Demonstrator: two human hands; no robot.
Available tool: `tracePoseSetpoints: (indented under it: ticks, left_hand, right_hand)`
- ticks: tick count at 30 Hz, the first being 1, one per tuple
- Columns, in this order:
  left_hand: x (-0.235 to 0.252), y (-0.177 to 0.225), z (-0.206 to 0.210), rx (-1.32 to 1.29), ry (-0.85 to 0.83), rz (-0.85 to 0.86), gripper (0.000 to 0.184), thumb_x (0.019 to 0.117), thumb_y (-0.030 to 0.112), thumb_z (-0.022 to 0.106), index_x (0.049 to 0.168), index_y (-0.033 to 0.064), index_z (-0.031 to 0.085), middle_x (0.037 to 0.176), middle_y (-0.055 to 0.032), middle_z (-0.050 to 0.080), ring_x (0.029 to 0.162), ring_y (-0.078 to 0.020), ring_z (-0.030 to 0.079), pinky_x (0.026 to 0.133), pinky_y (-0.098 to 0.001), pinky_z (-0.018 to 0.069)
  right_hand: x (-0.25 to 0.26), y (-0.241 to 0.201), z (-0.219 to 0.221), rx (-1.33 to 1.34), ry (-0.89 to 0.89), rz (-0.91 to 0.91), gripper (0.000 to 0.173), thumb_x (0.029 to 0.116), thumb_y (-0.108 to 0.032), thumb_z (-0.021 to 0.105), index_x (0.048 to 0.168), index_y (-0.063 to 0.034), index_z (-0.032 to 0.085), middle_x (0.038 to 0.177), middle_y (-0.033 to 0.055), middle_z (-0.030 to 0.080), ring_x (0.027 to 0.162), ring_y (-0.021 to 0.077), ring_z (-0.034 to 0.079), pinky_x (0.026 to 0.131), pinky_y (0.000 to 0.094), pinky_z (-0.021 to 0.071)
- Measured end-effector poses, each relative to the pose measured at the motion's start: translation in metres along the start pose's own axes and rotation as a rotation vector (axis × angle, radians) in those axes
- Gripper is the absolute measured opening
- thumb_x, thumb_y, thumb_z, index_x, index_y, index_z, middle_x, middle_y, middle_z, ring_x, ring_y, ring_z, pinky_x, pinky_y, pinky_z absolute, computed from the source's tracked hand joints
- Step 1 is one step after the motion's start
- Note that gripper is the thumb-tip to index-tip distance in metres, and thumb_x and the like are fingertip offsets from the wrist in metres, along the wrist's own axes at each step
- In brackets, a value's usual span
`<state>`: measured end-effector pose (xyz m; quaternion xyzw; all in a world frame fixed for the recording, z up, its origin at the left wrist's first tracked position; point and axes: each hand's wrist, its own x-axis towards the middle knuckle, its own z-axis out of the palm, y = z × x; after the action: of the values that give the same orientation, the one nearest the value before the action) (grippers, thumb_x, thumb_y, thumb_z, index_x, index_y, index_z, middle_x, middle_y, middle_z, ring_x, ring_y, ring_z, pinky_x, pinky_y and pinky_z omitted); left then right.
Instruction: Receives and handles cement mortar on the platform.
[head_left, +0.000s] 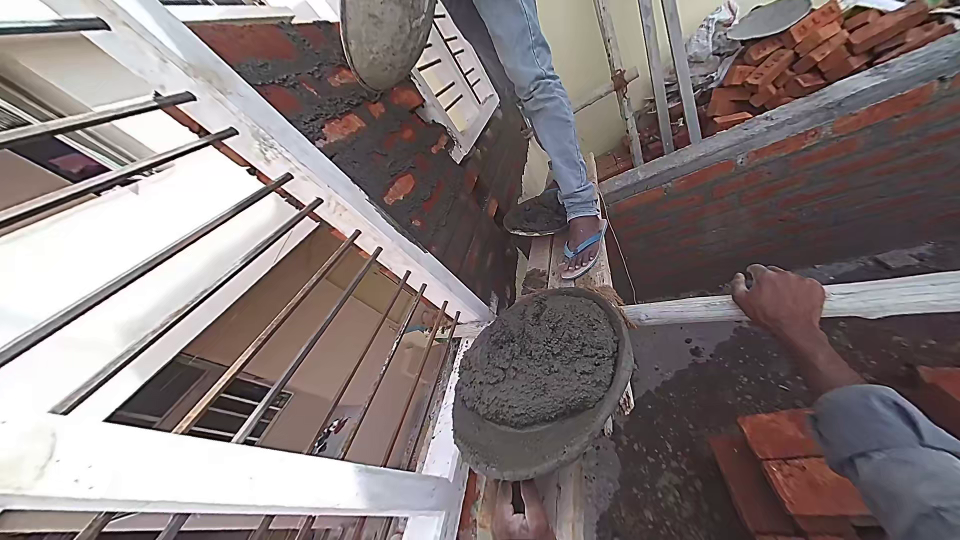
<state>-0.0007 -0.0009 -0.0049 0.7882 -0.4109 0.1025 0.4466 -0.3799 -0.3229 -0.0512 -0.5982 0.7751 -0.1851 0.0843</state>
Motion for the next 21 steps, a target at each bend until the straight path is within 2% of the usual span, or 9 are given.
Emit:
tracePoseSetpoints:
  ticks: [4,6,8,10,13,18,21]
  left_hand:
    - [0.001,0.008,-0.002,-0.014,-0.009,0.01,0.029,0.0916,0.018,0.058,0.087,-0.0054,0.073,0.078,-0.0125,0.07,0.073,-0.0098,0.067,0.075,-0.0287,0.055]
    - [0.001,0.006,-0.002,-0.02,-0.011,0.028,0.028,0.0913,0.017,0.058,0.087,-0.0055,0.074,0.081,-0.0145,0.072,0.077,-0.0131,0.069,0.078,-0.0316,0.0561]
    - [0.0,0.004,-0.001,-0.011,-0.01,0.019,0.029,0.0916,0.018,0.058,0.089,-0.0053,0.074,0.083,-0.015,0.073,0.078,-0.0142,0.07,0.079,-0.0325,0.0565]
    - [0.0,0.001,0.001,-0.008,-0.01,0.012,0.029,0.092,0.019,0.058,0.089,-0.0052,0.074,0.084,-0.0154,0.073,0.079,-0.0152,0.07,0.079,-0.0338,0.0566]
    - [-0.001,-0.001,0.001,0.018,-0.014,0.017,0.029,0.0921,0.02,0.058,0.088,-0.0039,0.075,0.083,-0.0152,0.073,0.078,-0.0165,0.07,0.078,-0.0352,0.0561]
    - [-0.002,0.002,0.0,0.037,-0.034,-0.012,0.031,0.0929,0.022,0.058,0.089,-0.0042,0.074,0.085,-0.0166,0.072,0.079,-0.0207,0.069,0.078,-0.04,0.0549]
    - [-0.003,-0.001,0.001,0.01,-0.039,-0.024,0.032,0.0928,0.023,0.057,0.091,-0.0043,0.074,0.095,-0.0194,0.073,0.093,-0.0254,0.07,0.089,-0.0436,0.0541]
  right_hand:
    - [0.004,0.006,0.007,0.013,-0.017,-0.014,0.054,0.1014,-0.046,0.038,0.103,-0.0021,0.07,0.103,0.0258,0.072,0.097,0.0465,0.07,0.073,0.0652,0.0497]
    - [0.012,0.014,0.021,0.008,0.02,-0.041,0.055,0.1005,-0.048,0.039,0.102,-0.0015,0.069,0.102,0.027,0.072,0.096,0.0487,0.07,0.073,0.0672,0.0494]
    - [0.019,0.022,0.038,0.002,0.075,-0.063,0.056,0.0984,-0.051,0.04,0.096,-0.0015,0.068,0.095,0.0264,0.071,0.092,0.0486,0.07,0.07,0.0671,0.048]
    - [0.018,0.022,0.036,0.022,0.062,-0.074,0.056,0.1006,-0.048,0.04,0.098,-0.0004,0.069,0.097,0.0269,0.071,0.094,0.049,0.069,0.073,0.0677,0.0479]
    - [0.023,0.027,0.047,-0.012,0.097,-0.072,0.06,0.0987,-0.052,0.035,0.098,-0.0039,0.07,0.098,0.0238,0.072,0.095,0.045,0.071,0.074,0.0654,0.05]
    - [0.01,0.016,0.026,0.008,0.072,-0.065,0.049,0.1013,-0.041,0.042,0.096,-0.0002,0.069,0.096,0.0261,0.071,0.093,0.0471,0.07,0.073,0.0663,0.0495]
    - [0.01,0.018,0.028,0.009,0.086,-0.079,0.048,0.1019,-0.04,0.042,0.097,0.0,0.069,0.096,0.0265,0.071,0.093,0.0477,0.07,0.073,0.066,0.0497]
